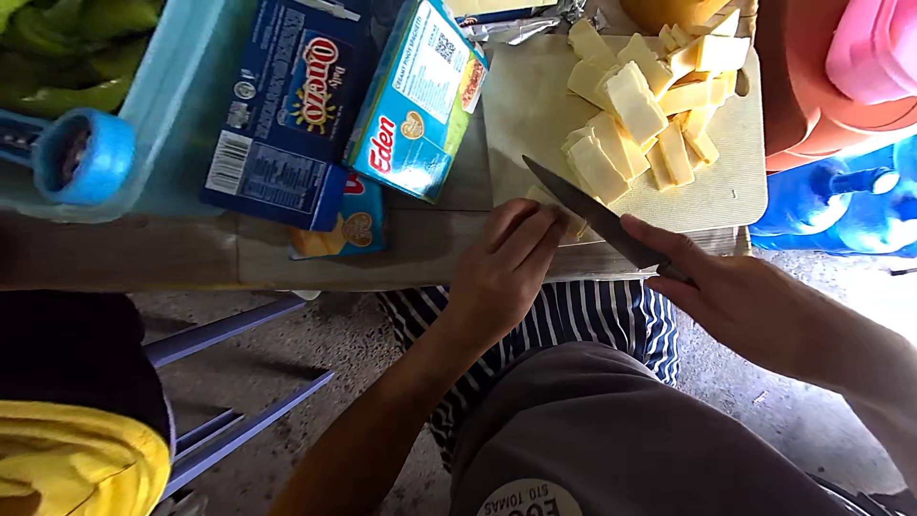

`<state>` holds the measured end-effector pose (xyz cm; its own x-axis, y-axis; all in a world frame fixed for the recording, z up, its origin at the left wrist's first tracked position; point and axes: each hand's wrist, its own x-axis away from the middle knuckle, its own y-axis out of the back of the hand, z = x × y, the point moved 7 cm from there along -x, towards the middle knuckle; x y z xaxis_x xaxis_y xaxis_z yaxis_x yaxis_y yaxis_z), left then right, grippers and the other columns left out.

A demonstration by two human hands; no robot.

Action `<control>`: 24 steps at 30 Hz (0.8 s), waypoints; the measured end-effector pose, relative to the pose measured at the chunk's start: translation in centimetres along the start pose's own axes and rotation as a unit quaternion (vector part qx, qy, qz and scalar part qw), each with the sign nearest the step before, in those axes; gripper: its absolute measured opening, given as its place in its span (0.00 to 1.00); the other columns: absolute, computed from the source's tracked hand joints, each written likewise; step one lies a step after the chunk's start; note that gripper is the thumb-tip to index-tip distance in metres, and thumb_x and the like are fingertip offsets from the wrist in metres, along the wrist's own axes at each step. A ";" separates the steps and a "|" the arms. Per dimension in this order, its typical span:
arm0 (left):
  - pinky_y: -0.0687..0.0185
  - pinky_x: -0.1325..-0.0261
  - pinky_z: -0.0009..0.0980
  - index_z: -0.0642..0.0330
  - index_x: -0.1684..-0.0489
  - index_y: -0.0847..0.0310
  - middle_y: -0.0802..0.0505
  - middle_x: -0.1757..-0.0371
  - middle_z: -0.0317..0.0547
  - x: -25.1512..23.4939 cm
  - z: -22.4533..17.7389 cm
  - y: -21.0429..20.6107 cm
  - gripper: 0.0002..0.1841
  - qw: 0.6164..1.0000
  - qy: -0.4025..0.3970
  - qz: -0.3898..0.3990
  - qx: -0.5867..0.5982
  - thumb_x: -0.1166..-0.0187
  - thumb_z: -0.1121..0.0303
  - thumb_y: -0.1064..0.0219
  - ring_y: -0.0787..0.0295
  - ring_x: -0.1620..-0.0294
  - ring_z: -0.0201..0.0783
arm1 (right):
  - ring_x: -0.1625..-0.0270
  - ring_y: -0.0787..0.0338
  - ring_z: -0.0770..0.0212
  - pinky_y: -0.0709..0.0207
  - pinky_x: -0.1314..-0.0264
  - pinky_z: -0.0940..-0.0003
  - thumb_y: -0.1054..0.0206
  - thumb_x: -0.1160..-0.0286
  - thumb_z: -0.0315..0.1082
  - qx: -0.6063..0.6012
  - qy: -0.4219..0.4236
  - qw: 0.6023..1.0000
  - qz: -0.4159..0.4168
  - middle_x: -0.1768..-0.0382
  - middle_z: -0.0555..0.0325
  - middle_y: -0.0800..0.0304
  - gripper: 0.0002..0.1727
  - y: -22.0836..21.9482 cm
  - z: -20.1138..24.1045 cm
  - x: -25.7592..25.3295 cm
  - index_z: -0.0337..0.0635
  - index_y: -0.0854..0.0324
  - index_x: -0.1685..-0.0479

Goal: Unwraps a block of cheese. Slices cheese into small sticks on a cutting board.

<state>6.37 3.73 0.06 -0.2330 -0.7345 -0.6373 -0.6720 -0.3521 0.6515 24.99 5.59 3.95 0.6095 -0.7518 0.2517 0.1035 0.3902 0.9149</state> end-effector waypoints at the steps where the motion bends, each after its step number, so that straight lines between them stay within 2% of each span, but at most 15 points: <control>1: 0.24 0.31 0.31 0.67 0.52 0.06 0.04 0.45 0.53 0.0 0.0 0.0 0.09 1.000 -0.003 -0.003 -0.002 0.21 0.78 0.33 0.12 0.40 0.48 | 0.86 0.23 0.59 0.30 0.84 0.62 0.51 0.11 0.43 -0.004 0.003 1.000 -0.016 0.84 0.61 0.23 0.31 0.5 0.0 0.0 0.59 0.41 0.07; 3: 0.24 0.31 0.31 0.67 0.51 0.07 0.04 0.46 0.53 0.2 0.0 0.0 0.09 1.000 -0.004 -0.006 -0.007 0.21 0.78 0.33 0.12 0.40 0.48 | 0.88 0.26 0.59 0.34 0.88 0.63 0.52 0.12 0.40 0.035 0.015 0.998 -0.048 0.82 0.61 0.27 0.31 0.9 0.7 0.3 0.60 0.40 0.08; 6: 0.25 0.30 0.30 0.67 0.52 0.07 0.04 0.47 0.52 0.1 0.0 -0.1 0.09 1.000 -0.002 -0.010 -0.014 0.21 0.78 0.32 0.12 0.40 0.47 | 0.88 0.27 0.56 0.36 0.90 0.63 0.49 0.13 0.37 0.070 0.021 0.996 -0.051 0.77 0.56 0.26 0.32 0.8 1.8 1.0 0.66 0.39 0.08; 9: 0.25 0.30 0.28 0.67 0.51 0.07 0.04 0.47 0.51 0.0 0.0 0.0 0.09 1.000 -0.004 -0.009 -0.016 0.22 0.79 0.32 0.12 0.40 0.46 | 0.89 0.29 0.56 0.39 0.90 0.63 0.50 0.13 0.37 0.075 0.022 0.996 -0.049 0.80 0.58 0.29 0.31 0.8 2.1 1.4 0.63 0.36 0.09; 14: 0.24 0.30 0.29 0.67 0.51 0.07 0.05 0.48 0.52 0.1 0.0 0.1 0.09 1.000 -0.003 -0.008 -0.014 0.22 0.78 0.32 0.12 0.40 0.47 | 0.88 0.26 0.53 0.37 0.90 0.63 0.47 0.14 0.32 0.128 0.003 0.992 -0.006 0.80 0.54 0.28 0.35 -0.4 2.2 0.7 0.67 0.41 0.07; 15: 0.23 0.31 0.29 0.67 0.52 0.07 0.05 0.49 0.53 0.1 0.0 0.2 0.09 1.000 -0.005 -0.011 -0.012 0.23 0.78 0.32 0.12 0.41 0.47 | 0.88 0.25 0.53 0.36 0.89 0.63 0.47 0.14 0.32 0.126 0.002 0.992 -0.001 0.80 0.55 0.28 0.35 -0.8 1.9 0.5 0.68 0.42 0.07; 17: 0.22 0.31 0.29 0.67 0.53 0.07 0.05 0.51 0.53 0.2 0.1 0.2 0.08 1.000 -0.003 -0.024 -0.007 0.23 0.78 0.31 0.11 0.41 0.47 | 0.87 0.24 0.55 0.32 0.87 0.62 0.48 0.12 0.37 0.050 0.006 0.999 0.008 0.81 0.57 0.26 0.32 -0.9 0.8 0.1 0.64 0.41 0.07; 19: 0.21 0.31 0.29 0.67 0.55 0.07 0.05 0.51 0.53 0.3 0.1 0.2 0.07 0.999 0.001 -0.033 -0.001 0.23 0.78 0.30 0.10 0.40 0.46 | 0.84 0.24 0.66 0.29 0.82 0.68 0.51 0.10 0.46 -0.037 -0.002 0.999 0.024 0.83 0.65 0.24 0.31 -0.4 -0.5 -0.1 0.62 0.42 0.07; 20: 0.21 0.31 0.29 0.68 0.55 0.07 0.05 0.51 0.53 0.3 0.1 0.2 0.07 0.999 0.000 -0.037 0.000 0.23 0.78 0.30 0.10 0.40 0.46 | 0.84 0.24 0.67 0.29 0.82 0.68 0.52 0.10 0.47 -0.039 0.000 0.999 0.007 0.83 0.66 0.24 0.31 0.0 -0.7 -0.1 0.62 0.42 0.07; 24: 0.21 0.31 0.28 0.68 0.56 0.07 0.04 0.52 0.53 0.4 0.0 0.2 0.06 0.999 -0.004 -0.042 -0.007 0.23 0.78 0.30 0.10 0.40 0.46 | 0.88 0.28 0.59 0.37 0.90 0.64 0.52 0.11 0.40 0.060 0.039 0.996 -0.050 0.81 0.60 0.29 0.31 1.0 1.1 0.9 0.63 0.39 0.08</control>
<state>6.10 3.41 -0.05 -0.1823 -0.6975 -0.6930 -0.6800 -0.4197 0.6012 24.78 4.74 5.38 0.6605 -0.7382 0.1372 0.0750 0.2468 0.9662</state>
